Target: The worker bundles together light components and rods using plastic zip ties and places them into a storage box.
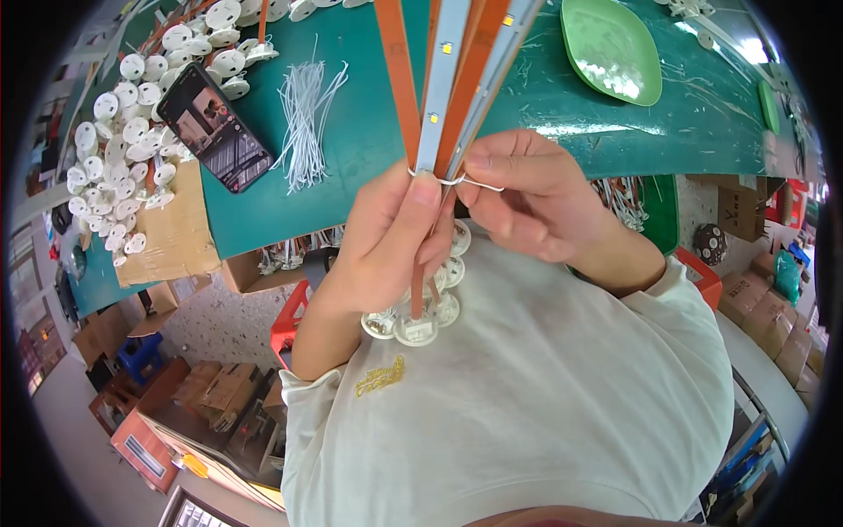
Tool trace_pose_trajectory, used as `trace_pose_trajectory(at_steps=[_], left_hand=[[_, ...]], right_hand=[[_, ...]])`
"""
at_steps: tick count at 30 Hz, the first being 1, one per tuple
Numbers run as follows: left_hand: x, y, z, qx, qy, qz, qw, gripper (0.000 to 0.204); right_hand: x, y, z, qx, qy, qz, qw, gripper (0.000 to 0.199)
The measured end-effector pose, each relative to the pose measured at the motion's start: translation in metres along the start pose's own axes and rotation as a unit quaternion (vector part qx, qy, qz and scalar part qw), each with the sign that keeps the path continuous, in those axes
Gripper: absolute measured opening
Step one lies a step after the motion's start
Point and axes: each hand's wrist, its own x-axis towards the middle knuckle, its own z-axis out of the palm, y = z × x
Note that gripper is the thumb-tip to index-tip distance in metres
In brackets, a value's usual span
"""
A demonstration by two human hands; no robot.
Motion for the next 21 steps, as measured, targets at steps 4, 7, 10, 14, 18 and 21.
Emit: trace_pose_trajectory(at_steps=[4, 7, 10, 14, 18, 21], left_hand=[[0.002, -0.005, -0.003, -0.032, 0.032, -0.034, 0.998, 0.036], [0.000, -0.004, -0.004, -0.056, 0.022, -0.045, 0.997, 0.036], [0.000, -0.003, -0.001, -0.048, 0.034, -0.058, 0.997, 0.036], [0.005, -0.005, 0.001, -0.033, 0.037, -0.055, 0.997, 0.035], [0.005, -0.004, -0.002, -0.007, 0.058, -0.060, 0.996, 0.033], [0.004, -0.006, -0.002, 0.002, 0.081, -0.053, 0.995, 0.033]], right_hand=[[0.017, 0.000, -0.022, -0.507, 0.019, -0.396, 0.765, 0.012], [0.023, -0.014, -0.027, -0.699, -0.021, -0.601, 0.387, 0.019], [0.018, -0.025, -0.025, -0.720, -0.074, -0.626, 0.290, 0.027], [0.011, -0.033, -0.017, -0.768, -0.085, -0.599, 0.210, 0.032], [0.002, -0.035, 0.001, -0.833, -0.085, -0.509, 0.198, 0.033], [0.005, -0.036, 0.006, -0.847, -0.122, -0.488, 0.171, 0.031]])
